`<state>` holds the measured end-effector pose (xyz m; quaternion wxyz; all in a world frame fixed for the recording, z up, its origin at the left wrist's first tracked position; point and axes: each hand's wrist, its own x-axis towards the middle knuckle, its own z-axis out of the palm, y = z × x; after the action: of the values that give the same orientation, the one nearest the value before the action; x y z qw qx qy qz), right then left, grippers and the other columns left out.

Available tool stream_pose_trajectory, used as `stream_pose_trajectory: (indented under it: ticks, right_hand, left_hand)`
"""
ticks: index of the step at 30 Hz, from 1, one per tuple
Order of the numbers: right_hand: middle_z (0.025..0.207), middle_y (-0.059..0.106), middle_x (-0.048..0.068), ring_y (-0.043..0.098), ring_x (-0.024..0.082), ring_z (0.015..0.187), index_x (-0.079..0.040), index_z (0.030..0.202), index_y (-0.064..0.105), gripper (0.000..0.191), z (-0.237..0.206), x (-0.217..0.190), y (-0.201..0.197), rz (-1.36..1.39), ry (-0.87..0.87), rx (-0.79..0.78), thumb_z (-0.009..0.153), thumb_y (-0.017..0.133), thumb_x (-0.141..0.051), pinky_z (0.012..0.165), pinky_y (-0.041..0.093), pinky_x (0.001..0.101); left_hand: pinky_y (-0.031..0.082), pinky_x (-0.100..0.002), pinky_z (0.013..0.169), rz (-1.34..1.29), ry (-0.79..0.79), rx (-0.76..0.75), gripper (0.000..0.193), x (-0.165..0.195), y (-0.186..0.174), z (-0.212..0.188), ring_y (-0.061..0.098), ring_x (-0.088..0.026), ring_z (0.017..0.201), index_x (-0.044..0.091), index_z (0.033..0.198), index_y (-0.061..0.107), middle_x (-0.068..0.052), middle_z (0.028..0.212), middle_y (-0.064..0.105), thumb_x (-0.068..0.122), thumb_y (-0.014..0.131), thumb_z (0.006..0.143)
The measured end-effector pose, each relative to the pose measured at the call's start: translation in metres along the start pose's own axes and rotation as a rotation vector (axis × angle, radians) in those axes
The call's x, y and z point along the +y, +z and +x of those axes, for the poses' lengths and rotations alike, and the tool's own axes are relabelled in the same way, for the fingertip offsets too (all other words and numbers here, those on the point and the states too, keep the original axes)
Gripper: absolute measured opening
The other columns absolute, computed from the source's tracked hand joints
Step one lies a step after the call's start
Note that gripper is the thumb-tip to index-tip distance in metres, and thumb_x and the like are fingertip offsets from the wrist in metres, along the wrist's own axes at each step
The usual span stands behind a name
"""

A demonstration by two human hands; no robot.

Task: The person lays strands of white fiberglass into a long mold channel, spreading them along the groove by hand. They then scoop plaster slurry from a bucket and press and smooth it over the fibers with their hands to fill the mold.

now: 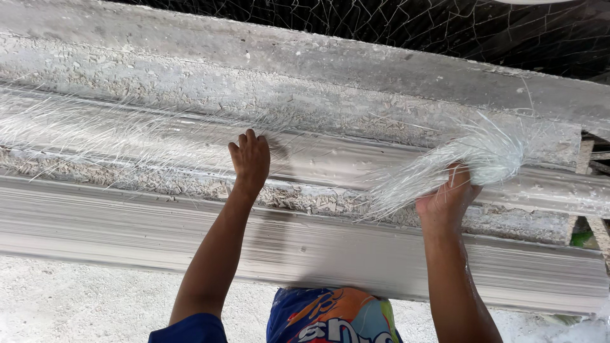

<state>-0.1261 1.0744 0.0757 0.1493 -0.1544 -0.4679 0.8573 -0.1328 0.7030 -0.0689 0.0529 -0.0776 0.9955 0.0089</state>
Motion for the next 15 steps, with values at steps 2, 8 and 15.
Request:
stream_pose_trajectory:
  ticks: [2,8,15]
  right_hand:
    - [0.106,0.062,0.002,0.066,0.015,0.098,-0.011,0.115,0.061,0.019,0.000,-0.002,0.003,0.003,0.002,0.008,0.096,0.063,-0.010,0.091,0.063,0.0362]
    - [0.105,0.061,0.003,0.065,0.015,0.098,-0.010,0.116,0.059,0.019,0.001,-0.004,0.004,-0.002,0.022,0.023,0.098,0.062,-0.008,0.095,0.064,0.0373]
    - [0.106,0.059,0.004,0.064,0.016,0.098,-0.009,0.117,0.058,0.019,-0.003,-0.003,0.010,-0.019,0.022,0.000,0.099,0.063,-0.007,0.091,0.063,0.0360]
  left_hand:
    - [0.048,-0.052,0.089,-0.070,-0.011,0.018,0.009,-0.004,0.000,0.000,0.062,-0.027,0.101,0.005,0.098,0.070,-0.010,0.106,0.061,0.010,0.064,0.094]
    - [0.047,-0.053,0.085,-0.321,-0.023,0.098,0.012,-0.021,0.005,0.004,0.065,-0.027,0.093,0.006,0.103,0.070,-0.012,0.101,0.065,0.008,0.059,0.098]
    - [0.051,-0.047,0.077,-0.353,-0.019,0.201,0.008,-0.031,0.016,0.007,0.067,-0.026,0.090,0.008,0.111,0.062,-0.011,0.100,0.068,0.009,0.056,0.105]
